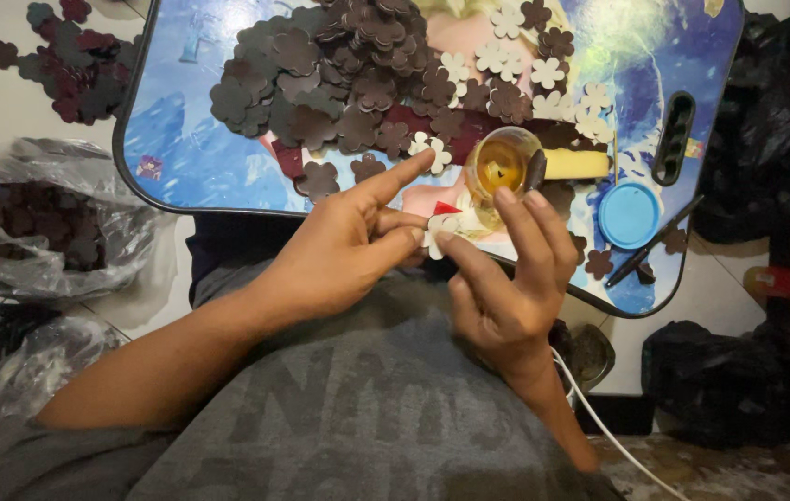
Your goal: The person sits on the floor with a small lap desk covered in brown and white flower-shaped cutouts. They pick up pairs of flower pieces, apply glue from a cup to one piece, press the pieces together, and set the joined flowers back on the desk, repeating this for one piece at a time.
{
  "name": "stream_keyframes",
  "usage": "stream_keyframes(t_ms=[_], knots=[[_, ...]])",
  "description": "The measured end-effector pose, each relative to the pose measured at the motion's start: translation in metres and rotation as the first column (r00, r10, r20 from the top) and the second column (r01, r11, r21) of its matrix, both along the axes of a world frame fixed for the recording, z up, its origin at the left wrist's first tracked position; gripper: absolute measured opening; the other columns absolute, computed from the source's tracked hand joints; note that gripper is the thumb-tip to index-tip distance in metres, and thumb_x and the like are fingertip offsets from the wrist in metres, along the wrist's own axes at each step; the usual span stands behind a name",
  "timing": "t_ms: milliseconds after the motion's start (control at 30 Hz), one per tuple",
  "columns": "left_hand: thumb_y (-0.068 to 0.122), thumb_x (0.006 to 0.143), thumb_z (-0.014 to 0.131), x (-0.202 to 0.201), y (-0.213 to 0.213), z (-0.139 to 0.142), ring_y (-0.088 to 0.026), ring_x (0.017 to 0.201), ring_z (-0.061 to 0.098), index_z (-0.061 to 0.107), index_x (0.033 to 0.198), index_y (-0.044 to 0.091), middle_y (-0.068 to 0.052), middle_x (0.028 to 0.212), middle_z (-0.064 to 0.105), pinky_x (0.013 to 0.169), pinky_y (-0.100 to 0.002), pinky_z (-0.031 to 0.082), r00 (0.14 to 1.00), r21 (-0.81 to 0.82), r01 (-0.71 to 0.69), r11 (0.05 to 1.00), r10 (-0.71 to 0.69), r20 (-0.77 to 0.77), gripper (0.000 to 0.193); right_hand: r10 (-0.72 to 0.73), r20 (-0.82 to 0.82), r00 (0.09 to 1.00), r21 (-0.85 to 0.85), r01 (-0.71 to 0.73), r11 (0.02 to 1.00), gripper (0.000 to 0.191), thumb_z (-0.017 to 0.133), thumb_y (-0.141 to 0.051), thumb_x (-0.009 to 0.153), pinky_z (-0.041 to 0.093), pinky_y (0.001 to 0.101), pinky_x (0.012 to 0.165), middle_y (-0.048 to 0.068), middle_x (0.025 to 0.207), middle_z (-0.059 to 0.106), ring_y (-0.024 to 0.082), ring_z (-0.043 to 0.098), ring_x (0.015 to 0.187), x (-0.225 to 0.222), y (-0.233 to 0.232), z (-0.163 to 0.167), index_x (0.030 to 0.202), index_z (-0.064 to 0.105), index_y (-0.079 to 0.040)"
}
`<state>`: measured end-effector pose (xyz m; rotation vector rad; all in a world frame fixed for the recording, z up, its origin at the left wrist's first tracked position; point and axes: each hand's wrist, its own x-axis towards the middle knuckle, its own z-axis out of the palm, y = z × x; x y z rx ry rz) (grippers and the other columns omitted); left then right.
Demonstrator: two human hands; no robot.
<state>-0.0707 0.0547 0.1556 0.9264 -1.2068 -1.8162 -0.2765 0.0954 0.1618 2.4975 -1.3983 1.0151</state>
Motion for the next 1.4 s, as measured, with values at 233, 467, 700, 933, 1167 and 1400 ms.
stream_keyframes(t_ms=[233, 467, 700, 933, 1167, 1400], knots=[[0.004, 0.100, 0.054, 0.000, -0.001, -0.001, -0.006, 0.079, 0.062, 0.022, 0.165, 0.011, -0.006, 0.094, 0.074, 0.075, -0.024, 0.055, 1.000, 0.019, -0.003, 1.000, 0.003, 0.003, 0.074, 0.037, 0.012, 0.999, 0.035, -0.037, 0.999, 0.041, 0.072, -0.002, 0.077, 0.037, 0.0447, 0.124, 0.015, 0.149, 0.052, 0.036, 0.042, 0.144, 0.000, -0.001, -0.002, 0.115, 0.081, -0.014], [0.003, 0.100, 0.053, -0.001, 0.000, -0.007, -0.006, 0.080, 0.061, 0.018, 0.167, 0.012, -0.004, 0.092, 0.072, 0.078, -0.025, 0.056, 0.999, -0.009, 0.034, 0.999, -0.034, 0.013, 0.076, 0.029, 0.019, 0.999, 0.054, -0.030, 0.998, 0.037, 0.072, -0.001, 0.079, 0.038, 0.0449, 0.125, 0.014, 0.151, 0.051, 0.035, 0.041, 0.146, -0.001, -0.002, -0.003, 0.113, 0.081, -0.012], [0.004, 0.097, 0.058, 0.001, -0.002, -0.016, -0.007, 0.088, 0.065, 0.017, 0.165, 0.013, -0.006, 0.102, 0.072, 0.083, -0.028, 0.061, 0.999, 0.053, 0.034, 0.998, -0.033, -0.008, 0.080, -0.042, 0.119, 0.992, 0.068, 0.034, 0.997, 0.035, 0.069, 0.002, 0.078, 0.038, 0.0450, 0.122, 0.017, 0.147, 0.056, 0.036, 0.047, 0.144, -0.006, -0.002, -0.001, 0.110, 0.076, -0.011], [0.005, 0.100, 0.060, 0.007, 0.003, -0.029, -0.010, 0.089, 0.065, 0.020, 0.168, 0.012, -0.006, 0.101, 0.067, 0.085, -0.028, 0.060, 0.971, 0.141, 0.160, 0.977, -0.130, -0.199, 0.079, 0.075, 0.497, 0.865, 0.243, -0.222, 0.944, 0.048, 0.076, 0.010, 0.092, 0.052, 0.0353, 0.109, 0.011, 0.136, 0.064, 0.025, 0.066, 0.127, -0.007, -0.003, -0.020, 0.136, 0.060, -0.004], [0.007, 0.098, 0.061, 0.022, 0.013, -0.045, -0.009, 0.087, 0.067, 0.019, 0.166, 0.011, -0.005, 0.100, 0.069, 0.083, -0.027, 0.060, 0.950, 0.233, 0.215, 0.949, -0.148, -0.273, 0.080, 0.144, 0.567, 0.811, 0.296, -0.364, 0.883, 0.055, 0.070, 0.012, 0.090, 0.049, 0.0345, 0.108, 0.014, 0.112, 0.075, 0.024, 0.066, 0.119, -0.004, 0.001, -0.038, 0.141, 0.055, 0.000], [0.007, 0.096, 0.060, 0.030, 0.014, -0.048, -0.010, 0.086, 0.068, 0.021, 0.163, 0.011, -0.006, 0.100, 0.073, 0.080, -0.027, 0.059, 0.950, 0.270, 0.235, 0.934, -0.162, -0.267, 0.077, 0.132, 0.695, 0.707, 0.304, -0.455, 0.837, 0.059, 0.074, 0.012, 0.091, 0.052, 0.0362, 0.107, 0.013, 0.110, 0.074, 0.020, 0.068, 0.111, 0.003, 0.002, -0.052, 0.145, 0.055, -0.001]])
